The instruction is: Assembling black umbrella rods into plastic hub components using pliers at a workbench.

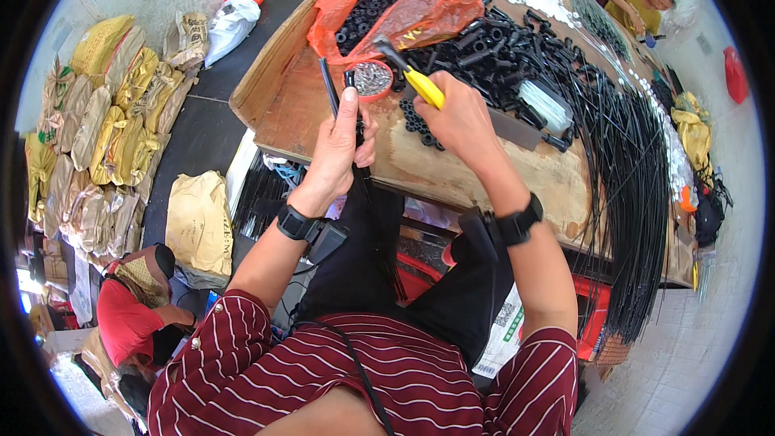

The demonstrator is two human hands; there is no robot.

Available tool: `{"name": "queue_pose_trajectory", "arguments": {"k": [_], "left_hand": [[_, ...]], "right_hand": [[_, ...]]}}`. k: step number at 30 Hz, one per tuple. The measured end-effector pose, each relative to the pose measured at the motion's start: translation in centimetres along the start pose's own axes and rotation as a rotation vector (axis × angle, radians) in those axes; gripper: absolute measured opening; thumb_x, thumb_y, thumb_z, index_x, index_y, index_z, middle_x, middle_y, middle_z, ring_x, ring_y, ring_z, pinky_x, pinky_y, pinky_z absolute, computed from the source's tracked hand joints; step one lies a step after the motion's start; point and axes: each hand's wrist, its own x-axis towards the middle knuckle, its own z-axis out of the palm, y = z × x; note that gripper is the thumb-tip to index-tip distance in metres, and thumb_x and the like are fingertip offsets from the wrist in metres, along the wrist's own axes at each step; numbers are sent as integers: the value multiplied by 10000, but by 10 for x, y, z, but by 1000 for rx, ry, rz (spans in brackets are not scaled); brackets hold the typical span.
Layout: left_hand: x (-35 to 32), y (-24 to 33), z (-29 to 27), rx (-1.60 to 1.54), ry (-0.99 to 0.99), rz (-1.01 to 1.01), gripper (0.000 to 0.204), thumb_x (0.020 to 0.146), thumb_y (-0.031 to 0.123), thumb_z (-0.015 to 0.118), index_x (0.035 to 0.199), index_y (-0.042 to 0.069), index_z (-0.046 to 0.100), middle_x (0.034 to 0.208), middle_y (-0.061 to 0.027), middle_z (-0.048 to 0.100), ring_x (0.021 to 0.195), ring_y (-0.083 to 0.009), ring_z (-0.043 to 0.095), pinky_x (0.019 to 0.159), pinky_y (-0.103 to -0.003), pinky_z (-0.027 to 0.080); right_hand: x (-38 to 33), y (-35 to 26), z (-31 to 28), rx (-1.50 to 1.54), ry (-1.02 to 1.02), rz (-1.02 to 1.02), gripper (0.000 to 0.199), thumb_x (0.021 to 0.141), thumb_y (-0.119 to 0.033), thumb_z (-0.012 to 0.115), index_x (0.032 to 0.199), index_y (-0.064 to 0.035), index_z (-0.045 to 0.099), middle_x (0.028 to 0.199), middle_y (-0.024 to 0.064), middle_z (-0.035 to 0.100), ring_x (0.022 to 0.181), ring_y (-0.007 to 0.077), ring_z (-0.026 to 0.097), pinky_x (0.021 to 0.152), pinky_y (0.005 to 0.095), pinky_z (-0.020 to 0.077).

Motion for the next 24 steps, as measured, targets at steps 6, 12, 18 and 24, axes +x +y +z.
{"name": "queue_pose_trajectory", "arguments": {"k": [6,12,18,24], "left_hand": [[2,-2,-6,-48,-3,-13,458,947,524,452,815,85,472,648,-20,427,423,-77,352,401,-235,264],[-1,-5,-16,-74,6,-3,444,957,490,457,777,84,469,620,-11,423,411,-76,355,393,-237,279],[0,-5,-19,-89,0,1,441,967,467,451,789,65,480,598,-18,419,409,-90,360,393,-247,298],[1,-5,-17,-112,-34,7,442,970,461,448,775,66,478,585,-10,411,410,-81,363,393,-239,296]], "right_hand": [[56,-9,39,-189,-94,-71,236,743,-163,690,917,-21,618,810,203,655,813,374,632,723,441,488],[76,-17,60,-390,-176,-162,202,714,-100,673,885,0,634,823,216,661,823,356,651,743,445,507],[84,-20,64,-437,-258,-129,235,709,-97,668,919,4,635,864,224,660,858,361,649,768,444,507],[88,-3,60,-79,-136,31,318,720,-144,716,986,5,625,860,188,664,771,316,656,720,396,500]]}}
